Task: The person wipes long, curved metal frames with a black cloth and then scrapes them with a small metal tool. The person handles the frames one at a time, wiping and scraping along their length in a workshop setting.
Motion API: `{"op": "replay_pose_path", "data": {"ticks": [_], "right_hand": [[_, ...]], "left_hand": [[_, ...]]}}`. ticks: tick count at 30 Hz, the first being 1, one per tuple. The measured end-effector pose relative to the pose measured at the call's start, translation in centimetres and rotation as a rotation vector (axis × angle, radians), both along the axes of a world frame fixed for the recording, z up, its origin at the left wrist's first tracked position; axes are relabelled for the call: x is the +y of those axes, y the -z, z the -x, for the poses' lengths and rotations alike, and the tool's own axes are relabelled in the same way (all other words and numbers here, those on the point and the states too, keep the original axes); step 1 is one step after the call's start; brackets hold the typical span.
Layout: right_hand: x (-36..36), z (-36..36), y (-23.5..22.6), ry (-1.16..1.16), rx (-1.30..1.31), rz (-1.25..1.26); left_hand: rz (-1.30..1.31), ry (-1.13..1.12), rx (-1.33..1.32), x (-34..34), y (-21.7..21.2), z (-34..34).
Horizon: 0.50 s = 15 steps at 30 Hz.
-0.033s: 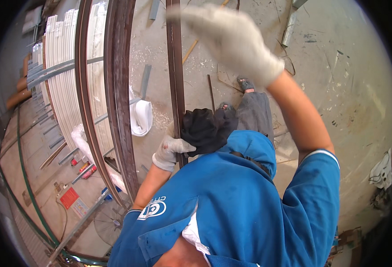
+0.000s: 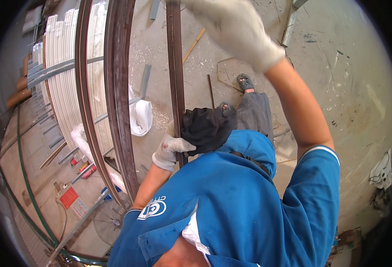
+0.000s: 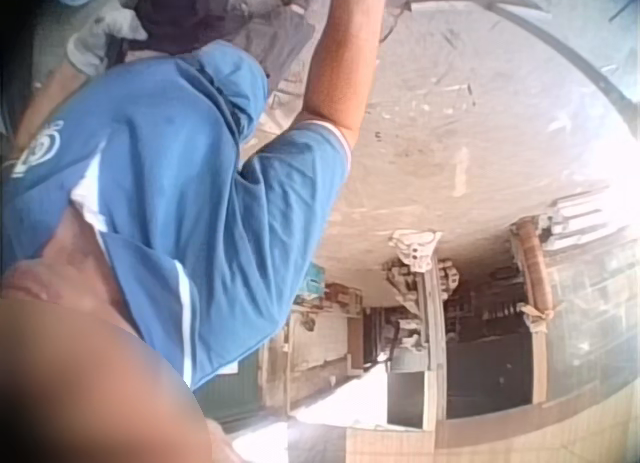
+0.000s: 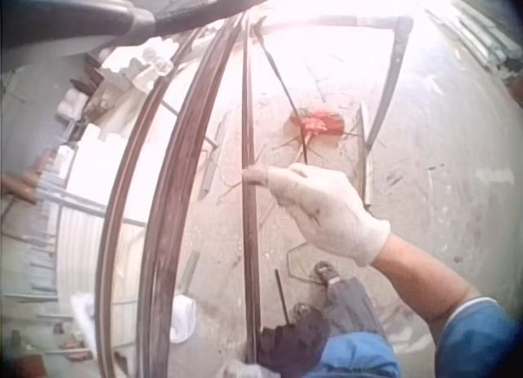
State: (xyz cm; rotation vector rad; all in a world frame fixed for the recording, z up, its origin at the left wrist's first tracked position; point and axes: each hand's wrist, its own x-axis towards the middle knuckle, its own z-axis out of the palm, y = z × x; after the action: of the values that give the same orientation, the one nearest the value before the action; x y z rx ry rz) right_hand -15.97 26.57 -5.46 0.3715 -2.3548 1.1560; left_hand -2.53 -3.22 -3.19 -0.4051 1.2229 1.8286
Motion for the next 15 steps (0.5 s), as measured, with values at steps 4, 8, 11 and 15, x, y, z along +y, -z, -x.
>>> {"op": "replay_pose_path", "data": {"ticks": [4, 8, 11, 15], "right_hand": [[0.8, 4.4, 0.6, 0.102, 0.073, -0.109], [-4.6, -2.6, -0.6, -0.046, 0.133, -0.35], [-6.1, -9.6, -1.3, -0.534, -0.054, -0.107], [-5.7, -10.7, 0.0, -0.165, -0.66, 0.905]], "left_hand": [[0.051, 0.05, 0.042, 0.1, -0.3, 0.3], [-0.036, 0.032, 0.029, 0.7, -1.0, 1.2], [0.1, 0.204, 0.121, 1.0, -1.8, 1.9], [0.193, 0.065, 0.123, 1.9, -3.0, 1.5]]}}
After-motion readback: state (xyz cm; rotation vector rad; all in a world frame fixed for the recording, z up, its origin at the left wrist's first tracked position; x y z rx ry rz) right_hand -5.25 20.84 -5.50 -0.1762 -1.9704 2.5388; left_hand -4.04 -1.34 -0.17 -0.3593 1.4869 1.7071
